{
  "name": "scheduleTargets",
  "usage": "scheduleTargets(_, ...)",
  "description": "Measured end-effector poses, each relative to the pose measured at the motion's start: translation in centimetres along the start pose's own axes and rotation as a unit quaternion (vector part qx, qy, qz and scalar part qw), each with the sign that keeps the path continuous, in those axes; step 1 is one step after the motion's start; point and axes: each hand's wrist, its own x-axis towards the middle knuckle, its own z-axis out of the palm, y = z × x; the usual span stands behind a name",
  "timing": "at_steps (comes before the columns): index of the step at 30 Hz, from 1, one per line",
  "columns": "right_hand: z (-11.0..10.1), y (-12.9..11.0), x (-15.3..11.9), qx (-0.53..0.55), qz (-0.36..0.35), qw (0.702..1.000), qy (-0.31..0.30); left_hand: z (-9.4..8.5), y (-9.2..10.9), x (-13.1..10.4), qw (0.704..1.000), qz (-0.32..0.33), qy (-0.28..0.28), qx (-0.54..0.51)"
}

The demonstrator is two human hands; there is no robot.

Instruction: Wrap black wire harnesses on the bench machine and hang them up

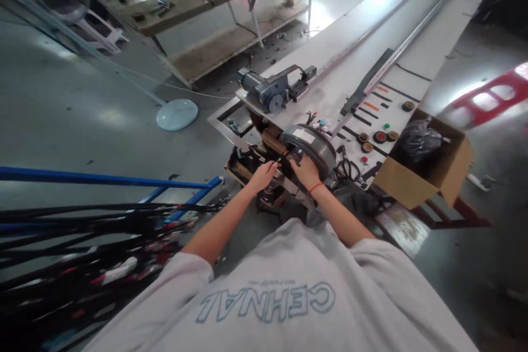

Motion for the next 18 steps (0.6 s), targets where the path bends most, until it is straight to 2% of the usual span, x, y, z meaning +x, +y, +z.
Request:
scheduleTargets(3, 0.2, -1.2, -0.8, -0.148, -0.029, 0.989, -0.014, 0.0, 0.0, 1.0, 1.0, 0.013, -0.008, 0.022)
scheduleTargets(5, 0.1, -2.2, -0.2, -0.207, -0.036, 0.976, -0.051, 0.1, -0.2, 1.1, 1.0, 0.01, -0.009, 0.027)
scheduleTargets(8, -0.3, -3.0, 1.8, -0.234, -0.032, 0.959, -0.155, -0.1, -0.4, 0.7, 0.999, 0.008, -0.013, 0.035)
scheduleTargets(11, -0.8, -2.1, 2.7, -0.198, -0.06, 0.951, -0.23, -0.6, -0.5, -0.2, 0.999, 0.013, -0.019, 0.024)
scheduleTargets(13, -0.9, -1.0, 2.2, -0.158, -0.058, 0.964, -0.208, -0.6, -0.5, -0.9, 0.999, 0.018, -0.026, 0.004)
scheduleTargets(15, -1.1, -0.8, 1.1, -0.115, -0.015, 0.982, -0.146, -0.3, -0.6, -1.8, 0.999, 0.022, -0.035, -0.016)
scheduleTargets(17, -1.7, -2.0, 0.3, -0.06, 0.007, 0.996, -0.065, 0.5, -0.6, -2.7, 0.998, 0.024, -0.045, -0.027)
scheduleTargets(18, -2.2, -3.1, 0.2, -0.024, -0.014, 0.999, -0.027, 0.9, -0.6, -3.1, 0.998, 0.029, -0.052, -0.029)
